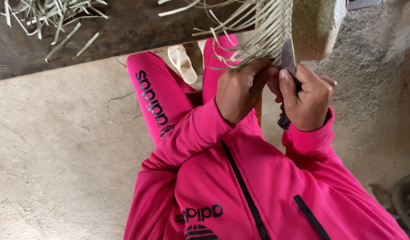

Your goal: Trimming excess straw from the brim of a woven hat using a knife

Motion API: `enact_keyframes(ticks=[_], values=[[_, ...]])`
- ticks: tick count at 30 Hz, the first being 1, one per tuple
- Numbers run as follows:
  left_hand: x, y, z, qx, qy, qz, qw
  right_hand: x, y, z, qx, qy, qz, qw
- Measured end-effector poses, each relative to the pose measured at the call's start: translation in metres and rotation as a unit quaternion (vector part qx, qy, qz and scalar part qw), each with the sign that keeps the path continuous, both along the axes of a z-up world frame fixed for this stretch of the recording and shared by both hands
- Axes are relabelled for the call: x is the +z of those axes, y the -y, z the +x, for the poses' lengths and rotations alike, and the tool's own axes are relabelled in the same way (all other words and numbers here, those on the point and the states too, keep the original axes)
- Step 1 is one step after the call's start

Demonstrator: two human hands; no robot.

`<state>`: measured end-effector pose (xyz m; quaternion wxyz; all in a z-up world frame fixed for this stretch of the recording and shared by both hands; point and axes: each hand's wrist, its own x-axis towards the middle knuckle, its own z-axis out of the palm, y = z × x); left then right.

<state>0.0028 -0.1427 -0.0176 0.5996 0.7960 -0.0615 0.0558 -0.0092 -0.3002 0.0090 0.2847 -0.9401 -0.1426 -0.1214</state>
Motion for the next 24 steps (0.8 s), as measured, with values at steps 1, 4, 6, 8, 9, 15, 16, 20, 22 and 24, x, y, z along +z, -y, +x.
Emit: enact_keyframes(ticks=[1,4,6,8,9,15,16,20,22,24], values=[[0.002,-0.002,-0.001,0.000,-0.001,0.001,1.000,-0.001,0.000,0.000,0.000,-0.001,0.001,1.000],[0.002,-0.002,0.001,-0.007,0.009,0.052,0.999,-0.002,0.002,0.000,0.003,0.014,-0.029,0.999],[-0.005,0.002,0.002,-0.009,-0.002,-0.009,1.000,0.000,0.001,0.000,0.009,0.005,0.004,1.000],[-0.008,0.007,0.002,-0.002,-0.001,-0.025,1.000,0.005,-0.001,0.002,0.017,0.001,0.014,1.000],[-0.009,0.009,0.002,0.004,0.001,-0.041,0.999,0.008,-0.001,0.003,0.024,-0.003,0.024,0.999],[-0.008,0.010,0.003,0.022,0.042,-0.078,0.996,0.008,-0.008,0.007,0.058,0.028,0.055,0.996],[-0.009,0.012,0.003,0.024,0.041,-0.079,0.996,0.006,-0.006,0.007,0.059,0.026,0.055,0.996],[-0.008,0.010,0.001,0.029,0.032,-0.103,0.994,0.006,-0.008,0.007,0.069,0.055,0.011,0.996],[-0.006,0.009,0.001,0.027,0.029,-0.117,0.992,0.010,-0.012,0.008,0.073,0.066,-0.011,0.995],[-0.004,0.009,0.001,0.039,0.033,-0.143,0.988,0.012,-0.013,0.008,0.091,0.081,-0.035,0.992]])
